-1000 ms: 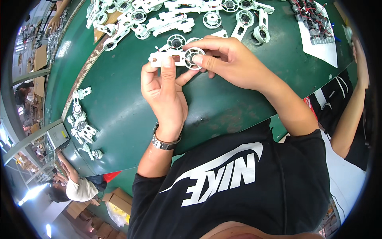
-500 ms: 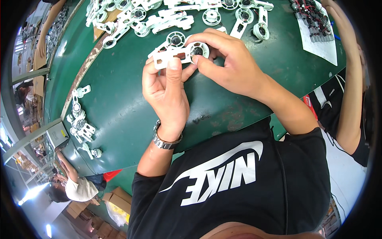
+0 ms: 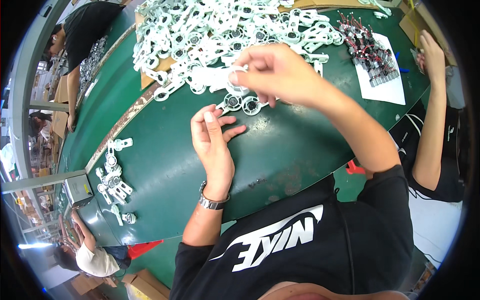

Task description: The person assembles device components by picking up plastic housings and electric motors from the workbench and inserting the motors into the housings by hand.

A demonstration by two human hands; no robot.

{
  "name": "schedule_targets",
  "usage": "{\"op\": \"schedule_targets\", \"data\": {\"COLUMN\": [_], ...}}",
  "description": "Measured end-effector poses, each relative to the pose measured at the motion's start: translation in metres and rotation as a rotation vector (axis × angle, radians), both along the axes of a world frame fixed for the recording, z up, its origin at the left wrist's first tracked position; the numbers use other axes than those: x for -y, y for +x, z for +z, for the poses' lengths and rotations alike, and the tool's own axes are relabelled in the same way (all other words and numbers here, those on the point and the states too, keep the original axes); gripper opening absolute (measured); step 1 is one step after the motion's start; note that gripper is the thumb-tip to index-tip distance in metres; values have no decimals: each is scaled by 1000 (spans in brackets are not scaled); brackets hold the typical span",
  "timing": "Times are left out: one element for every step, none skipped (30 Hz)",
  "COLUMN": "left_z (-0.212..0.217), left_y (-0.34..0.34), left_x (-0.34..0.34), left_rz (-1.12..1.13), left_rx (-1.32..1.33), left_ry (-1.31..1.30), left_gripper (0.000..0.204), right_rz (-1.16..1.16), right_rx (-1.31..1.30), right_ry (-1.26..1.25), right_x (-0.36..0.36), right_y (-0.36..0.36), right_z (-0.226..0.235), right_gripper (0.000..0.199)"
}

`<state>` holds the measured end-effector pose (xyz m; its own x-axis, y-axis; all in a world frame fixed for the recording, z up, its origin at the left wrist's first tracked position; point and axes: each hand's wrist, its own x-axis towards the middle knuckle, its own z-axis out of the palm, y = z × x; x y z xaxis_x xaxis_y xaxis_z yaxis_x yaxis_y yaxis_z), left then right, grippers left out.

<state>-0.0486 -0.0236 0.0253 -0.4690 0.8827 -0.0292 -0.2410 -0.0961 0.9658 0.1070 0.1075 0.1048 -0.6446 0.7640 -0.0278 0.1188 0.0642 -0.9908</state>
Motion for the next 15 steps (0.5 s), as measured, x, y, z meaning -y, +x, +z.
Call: {"op": "schedule_targets", "data": {"left_z": [0, 1, -1, -1, -4, -8, -10, -17, -25, -34, -54, -54, -45, -42, -40], "left_y": [0, -2, -1, 0, 2, 2, -1, -7, -9, -15, -29, -28, -31, -27, -22], "left_x": [0, 1, 1, 0, -3, -5, -4, -3, -4, -1, 3, 0, 6, 5, 4], "left_rz": [1, -7, -27, -44, -61, -73, -75, -112, -167, -217, -136, -140, -124, -139, -154], "left_rx": [-16, -32, -41, -40, -31, -25, -33, -75, -118, -135, -847, -847, -875, -885, -895], "left_ry": [3, 5, 8, 17, 5, -10, -44, -69, -91, -116, 63, 71, 62, 65, 68], "left_gripper": [38, 37, 37, 36, 35, 34, 30, 29, 28, 24, 27, 27, 26, 25, 25], "right_rz": [-33, -11, -30, -134, -187, -232, -179, -14, 31, 247, 295, 339, 330, 351, 371], "right_rx": [44, -27, -92, -193, -314, -435, -269, -49, 4, -54, -171, -170, -191, -151, -112], "right_ry": [-9, -32, -78, -71, 84, 238, 332, 246, 520, 470, 531, 679, 832, 874, 914], "right_x": [-12, -26, -45, -58, -73, -83, -63, -32, -14, 5, 27, 37, 50, 54, 55], "right_y": [-9, -19, -27, -41, -57, -71, -79, -81, -91, -89, -89, -83, -82, -71, -59], "right_z": [14, 23, 27, 27, 12, 2, 4, 18, -7, -15, -26, -36, -40, -43, -44], "right_gripper": [35, 33, 31, 40, 46, 53, 57, 50, 41, 34, 33, 36, 38, 38, 37]}}
